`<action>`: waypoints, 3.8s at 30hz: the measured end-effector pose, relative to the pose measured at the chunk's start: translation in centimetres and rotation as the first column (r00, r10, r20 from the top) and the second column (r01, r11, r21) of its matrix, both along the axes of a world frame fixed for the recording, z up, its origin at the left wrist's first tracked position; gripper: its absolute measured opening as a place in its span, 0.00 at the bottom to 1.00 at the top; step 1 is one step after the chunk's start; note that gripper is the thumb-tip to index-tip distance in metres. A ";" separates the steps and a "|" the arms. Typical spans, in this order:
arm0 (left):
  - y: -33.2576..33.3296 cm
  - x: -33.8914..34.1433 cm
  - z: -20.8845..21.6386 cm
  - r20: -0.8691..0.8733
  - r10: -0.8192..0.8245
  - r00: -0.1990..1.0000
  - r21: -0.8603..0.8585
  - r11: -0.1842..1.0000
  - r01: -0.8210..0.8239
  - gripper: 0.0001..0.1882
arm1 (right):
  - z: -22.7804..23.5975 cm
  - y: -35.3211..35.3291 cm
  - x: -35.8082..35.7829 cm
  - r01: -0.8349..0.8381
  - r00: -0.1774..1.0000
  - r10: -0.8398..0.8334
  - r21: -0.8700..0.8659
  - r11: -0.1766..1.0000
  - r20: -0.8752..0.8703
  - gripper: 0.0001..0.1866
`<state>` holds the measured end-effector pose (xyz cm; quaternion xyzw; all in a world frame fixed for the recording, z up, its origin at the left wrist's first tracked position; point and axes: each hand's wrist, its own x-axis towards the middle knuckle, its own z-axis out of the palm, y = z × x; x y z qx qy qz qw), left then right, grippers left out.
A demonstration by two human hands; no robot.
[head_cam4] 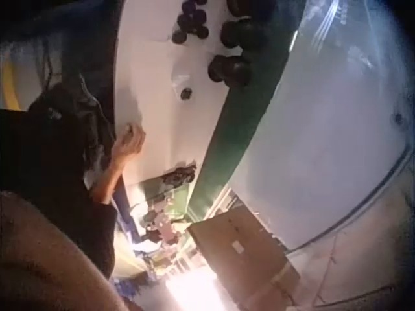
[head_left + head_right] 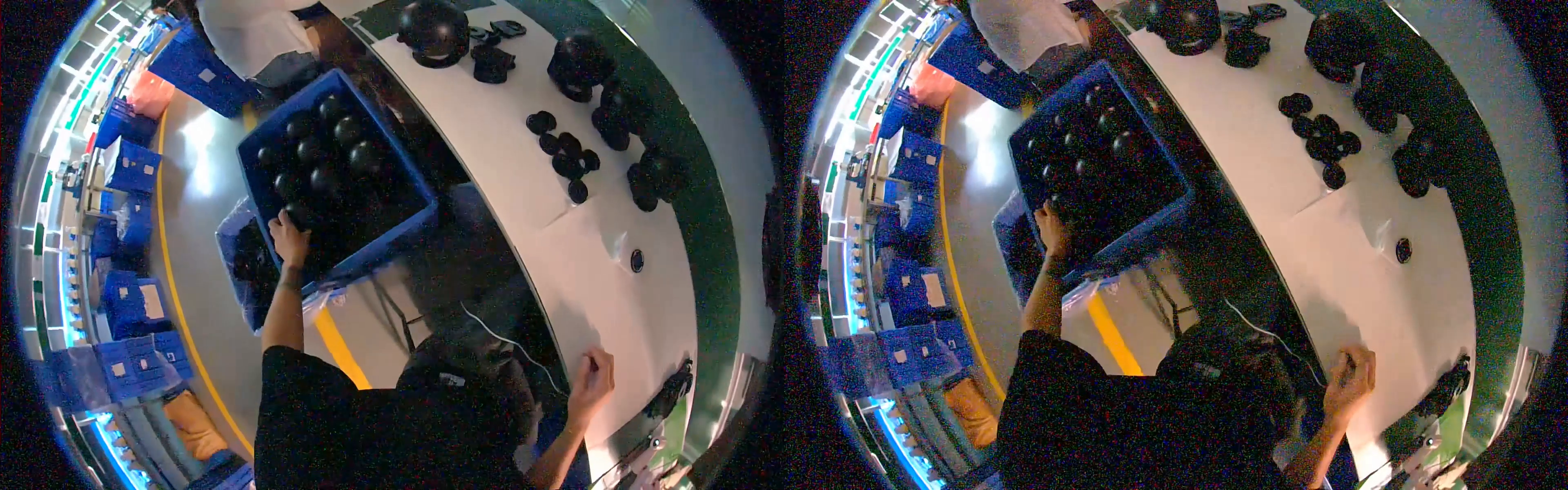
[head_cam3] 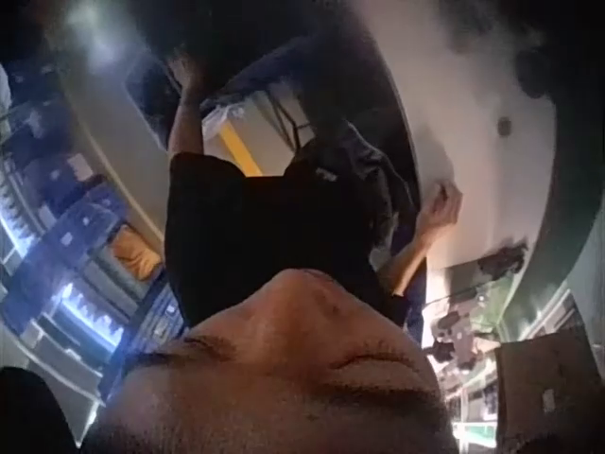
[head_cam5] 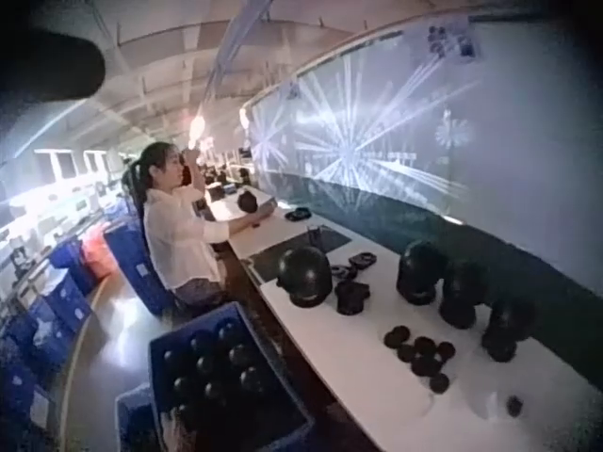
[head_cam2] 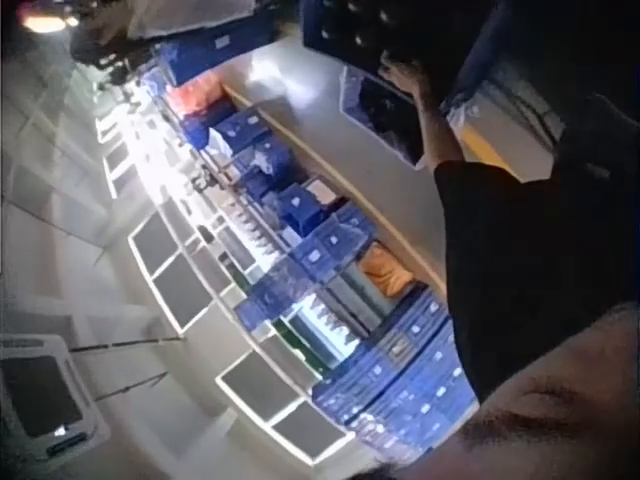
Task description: Testing security cameras by connecting them to power and verifying the lens focus against a calibration pattern.
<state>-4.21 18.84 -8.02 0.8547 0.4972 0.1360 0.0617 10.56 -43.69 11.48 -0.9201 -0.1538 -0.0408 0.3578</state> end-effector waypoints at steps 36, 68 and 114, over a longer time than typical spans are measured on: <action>-18.0 25.1 30.7 0.408 -0.687 0.601 0.018 0.664 0.747 0.40 | 1.0 -1.6 0.6 -0.065 0.985 0.050 0.087 0.994 0.165 0.09; 3.2 12.2 -0.8 -0.167 -0.347 0.923 0.086 0.927 0.365 0.48 | 0.2 0.1 0.4 0.090 0.995 -0.089 -0.051 0.995 0.038 0.05; -9.1 16.4 12.9 0.414 -0.417 0.809 0.349 0.894 0.282 0.24 | 0.1 -0.4 0.7 -0.024 0.995 0.022 0.022 0.999 0.096 0.05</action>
